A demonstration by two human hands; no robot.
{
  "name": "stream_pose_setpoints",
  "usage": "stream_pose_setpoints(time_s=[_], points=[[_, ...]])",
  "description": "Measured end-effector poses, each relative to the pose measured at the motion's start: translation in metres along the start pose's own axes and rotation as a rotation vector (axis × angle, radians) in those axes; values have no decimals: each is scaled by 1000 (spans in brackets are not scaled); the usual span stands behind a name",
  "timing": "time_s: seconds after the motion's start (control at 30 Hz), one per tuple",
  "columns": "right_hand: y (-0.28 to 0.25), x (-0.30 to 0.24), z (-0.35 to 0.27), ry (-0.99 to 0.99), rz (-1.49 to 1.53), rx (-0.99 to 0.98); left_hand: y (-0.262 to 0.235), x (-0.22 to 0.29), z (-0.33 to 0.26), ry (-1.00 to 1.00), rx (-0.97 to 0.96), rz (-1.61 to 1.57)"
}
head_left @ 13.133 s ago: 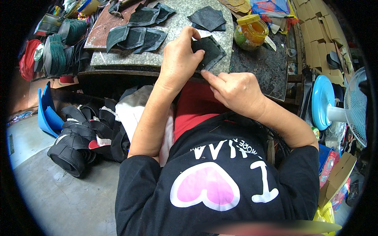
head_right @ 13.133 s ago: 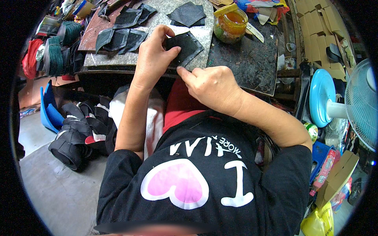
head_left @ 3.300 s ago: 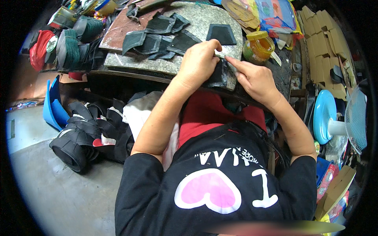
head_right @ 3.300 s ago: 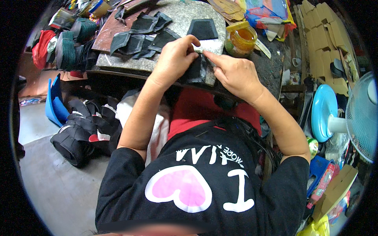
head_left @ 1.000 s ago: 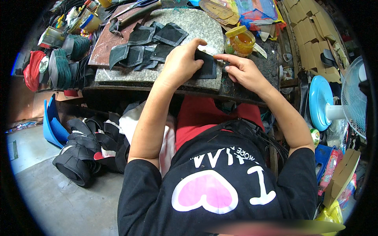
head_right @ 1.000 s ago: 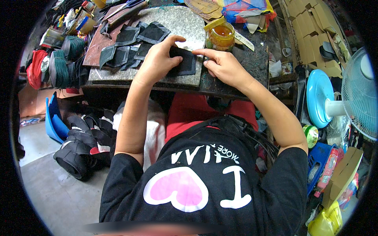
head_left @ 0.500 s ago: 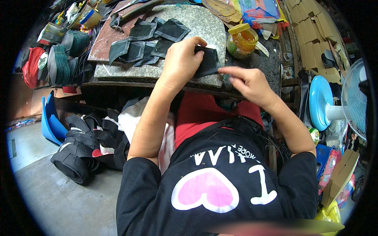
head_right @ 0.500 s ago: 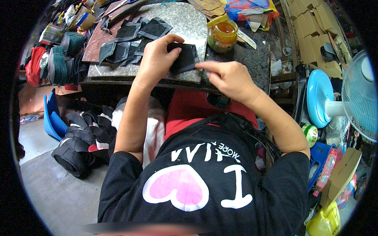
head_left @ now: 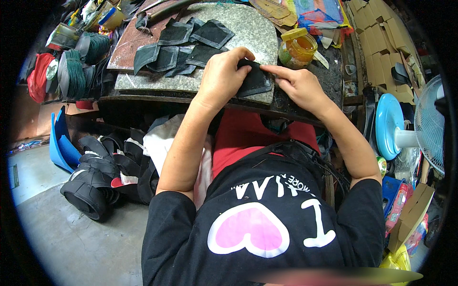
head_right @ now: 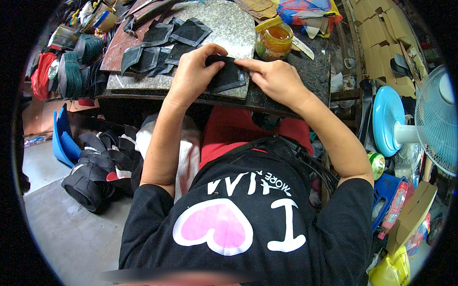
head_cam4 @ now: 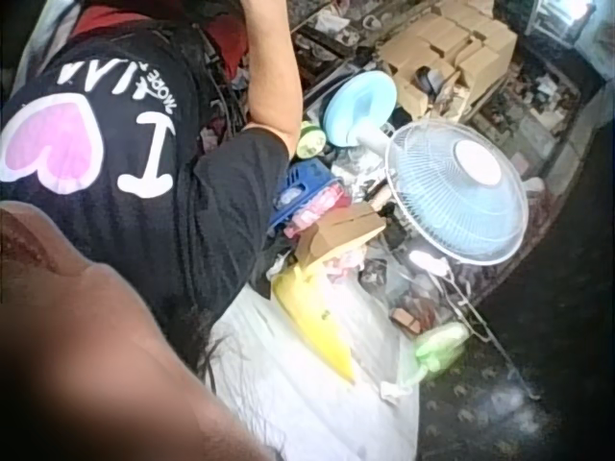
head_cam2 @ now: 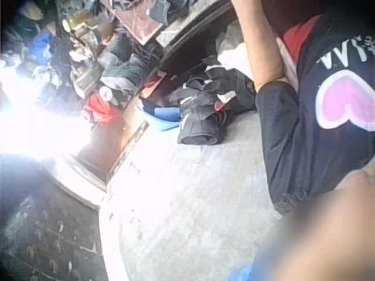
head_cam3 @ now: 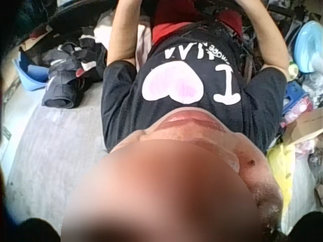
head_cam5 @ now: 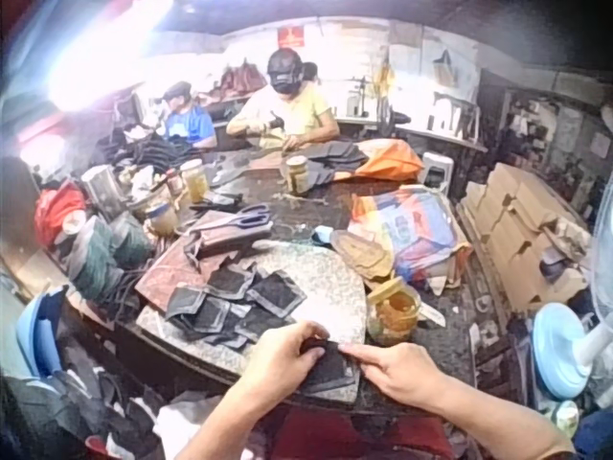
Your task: The person applies a yellow paste from a jar onto small black fabric pieces using a small wooden stick, then rubs the paste into the fabric with a finger. The person also uses a blue tool to rub the surface of a larger black piece.
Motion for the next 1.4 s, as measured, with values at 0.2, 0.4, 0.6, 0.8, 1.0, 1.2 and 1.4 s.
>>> stream_pose_setpoints(time_s=[0.2,0.4,0.6,0.8,1.0,1.2,1.4], points=[[-8,0,-9,124,398,-160,4,2,-4,-88,226,26],[7,-13,-31,7,-128,114,5,5,-8,-82,250,33],[24,-44,-43,-75,-424,161,6,5,-11,-78,253,30],[36,-57,-44,-243,-397,107,5,7,-10,-67,239,34],[-22,-49,-33,-191,4,128,-12,14,-17,-119,67,-16],[-95,-33,-25,-81,-527,484,-16,11,-6,-151,47,-362],[-93,-25,-12,-11,-517,458,-10,2,6,-164,-127,-279]])
Point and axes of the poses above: each hand's wrist, its own z-axis towards the middle knuckle, its own y-axis out of the palm, x = y × z, the point moved 3 cm from there along z, towards the middle knuckle, and after that the axes turned 12 degrees about y, right-handed, at the moved point
